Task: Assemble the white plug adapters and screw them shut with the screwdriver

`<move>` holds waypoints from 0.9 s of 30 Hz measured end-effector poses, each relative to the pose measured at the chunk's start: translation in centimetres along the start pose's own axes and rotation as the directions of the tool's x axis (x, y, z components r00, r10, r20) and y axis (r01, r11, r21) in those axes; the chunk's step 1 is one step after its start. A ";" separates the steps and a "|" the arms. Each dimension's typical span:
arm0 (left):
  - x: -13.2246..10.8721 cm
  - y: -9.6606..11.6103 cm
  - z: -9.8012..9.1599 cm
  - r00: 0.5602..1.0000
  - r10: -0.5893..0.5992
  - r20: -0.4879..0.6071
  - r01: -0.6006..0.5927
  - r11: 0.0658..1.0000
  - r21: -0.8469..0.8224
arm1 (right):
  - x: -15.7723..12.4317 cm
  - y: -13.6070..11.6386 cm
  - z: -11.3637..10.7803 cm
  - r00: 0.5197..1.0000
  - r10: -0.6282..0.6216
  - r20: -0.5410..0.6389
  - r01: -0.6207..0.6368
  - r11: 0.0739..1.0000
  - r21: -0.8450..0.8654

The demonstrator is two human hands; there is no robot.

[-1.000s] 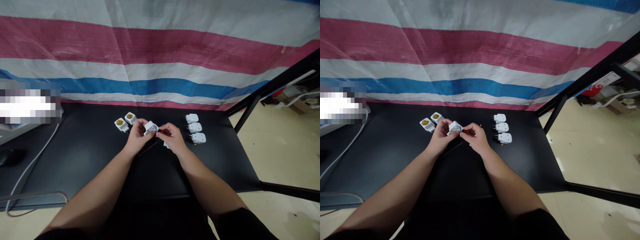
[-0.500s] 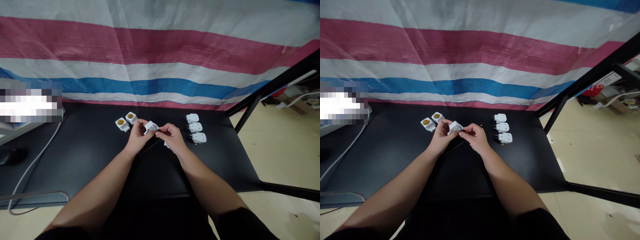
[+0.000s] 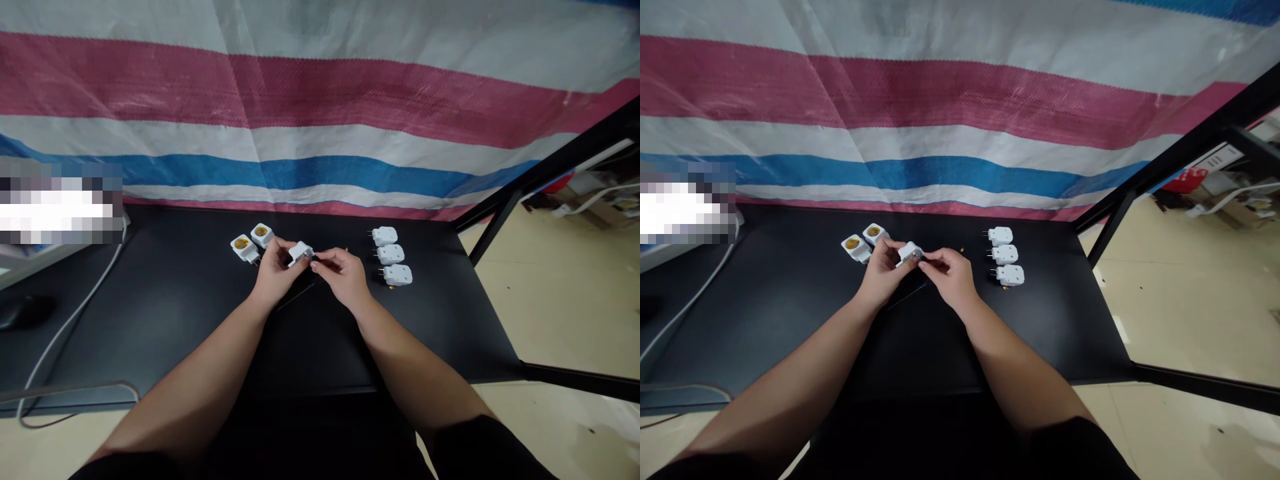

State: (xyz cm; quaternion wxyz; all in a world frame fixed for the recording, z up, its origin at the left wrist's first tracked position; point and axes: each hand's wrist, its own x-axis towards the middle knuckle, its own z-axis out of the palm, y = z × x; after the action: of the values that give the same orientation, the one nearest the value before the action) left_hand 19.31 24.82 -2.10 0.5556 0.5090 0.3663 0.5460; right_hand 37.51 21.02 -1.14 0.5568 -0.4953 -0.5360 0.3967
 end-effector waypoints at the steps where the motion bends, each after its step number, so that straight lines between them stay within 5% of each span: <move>1: 0.0 0.0 0.0 1.000 -0.003 -0.001 0.003 1.000 0.006 | 0.0 0.0 0.0 1.000 -0.016 -0.007 0.016 1.000 -0.006; 27: 0.1 0.0 -0.1 0.998 -0.045 0.034 0.046 0.998 -0.033 | 0.0 -0.1 -0.3 0.997 -0.078 0.013 0.078 0.997 -0.022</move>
State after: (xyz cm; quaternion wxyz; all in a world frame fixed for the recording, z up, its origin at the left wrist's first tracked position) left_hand 19.26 24.92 -2.14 0.5823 0.5000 0.3593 0.5308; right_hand 37.75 20.94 -0.98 0.5629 -0.4778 -0.5628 0.3716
